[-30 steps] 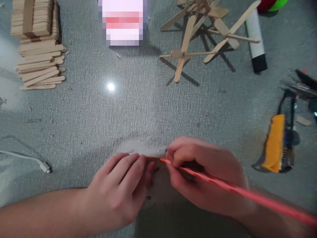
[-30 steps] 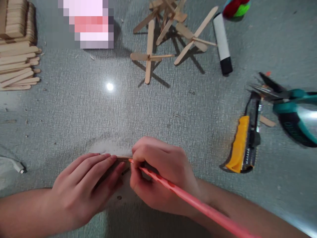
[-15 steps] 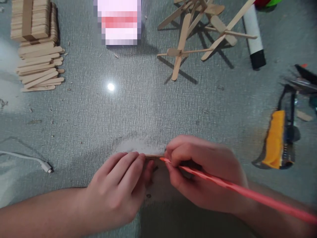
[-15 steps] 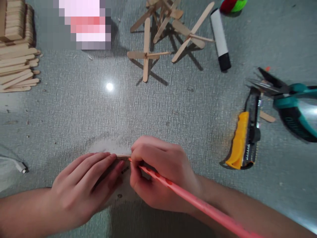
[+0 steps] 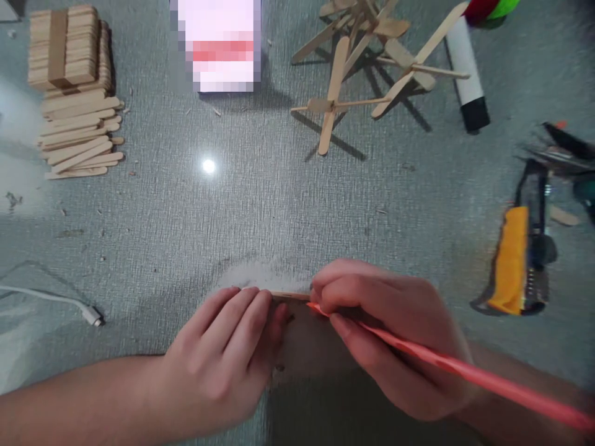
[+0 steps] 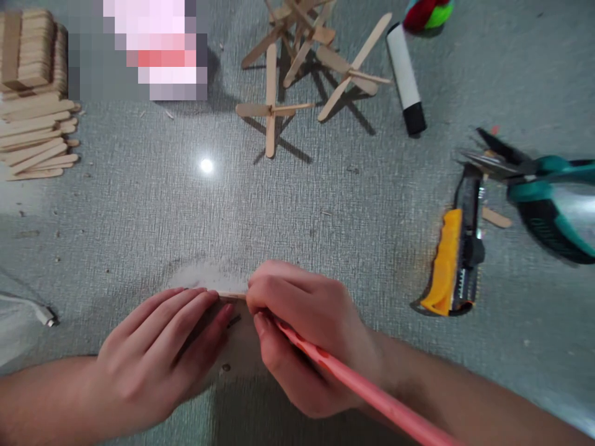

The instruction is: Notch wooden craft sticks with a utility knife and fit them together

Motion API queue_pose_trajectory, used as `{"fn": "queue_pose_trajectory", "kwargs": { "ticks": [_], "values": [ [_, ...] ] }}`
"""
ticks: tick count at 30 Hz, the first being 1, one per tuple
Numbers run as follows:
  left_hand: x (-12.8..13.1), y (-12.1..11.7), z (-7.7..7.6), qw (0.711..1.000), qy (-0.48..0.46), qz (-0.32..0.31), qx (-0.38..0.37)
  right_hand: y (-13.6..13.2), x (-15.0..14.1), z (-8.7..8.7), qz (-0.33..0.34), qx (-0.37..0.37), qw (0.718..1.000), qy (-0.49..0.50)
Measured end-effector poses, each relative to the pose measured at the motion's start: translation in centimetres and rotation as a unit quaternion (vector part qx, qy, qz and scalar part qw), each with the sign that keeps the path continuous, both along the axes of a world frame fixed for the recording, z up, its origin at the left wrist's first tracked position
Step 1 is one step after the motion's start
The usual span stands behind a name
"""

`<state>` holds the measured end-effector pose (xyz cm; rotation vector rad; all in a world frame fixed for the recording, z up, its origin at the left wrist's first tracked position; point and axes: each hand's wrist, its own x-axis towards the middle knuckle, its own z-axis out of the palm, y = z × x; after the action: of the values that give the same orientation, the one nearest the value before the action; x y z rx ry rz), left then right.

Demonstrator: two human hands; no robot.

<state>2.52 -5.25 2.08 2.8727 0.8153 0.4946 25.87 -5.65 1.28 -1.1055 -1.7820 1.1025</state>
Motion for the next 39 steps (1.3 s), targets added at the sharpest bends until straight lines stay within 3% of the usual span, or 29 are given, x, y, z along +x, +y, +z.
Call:
{"fn": "queue_pose_trajectory", "kwargs": {
  "ticks": [12,25,39],
  "values": [
    [0.21,-0.10,-0.02,1.000,-0.009,0.005,-0.002,0.58,0.16,0.23,-0.003,-0.009,1.000,0.003],
    [0.29,0.03,0.00,1.000,0.003,0.001,-0.001,0.15,-0.68,-0.39,-0.072,-0.011,0.996,-0.044],
    [0.18,-0.28,-0.11,1.000,0.005,0.013,0.004,-0.01,-0.49,-0.33,-0.060,-0.010,0.996,-0.058]
  ]
}}
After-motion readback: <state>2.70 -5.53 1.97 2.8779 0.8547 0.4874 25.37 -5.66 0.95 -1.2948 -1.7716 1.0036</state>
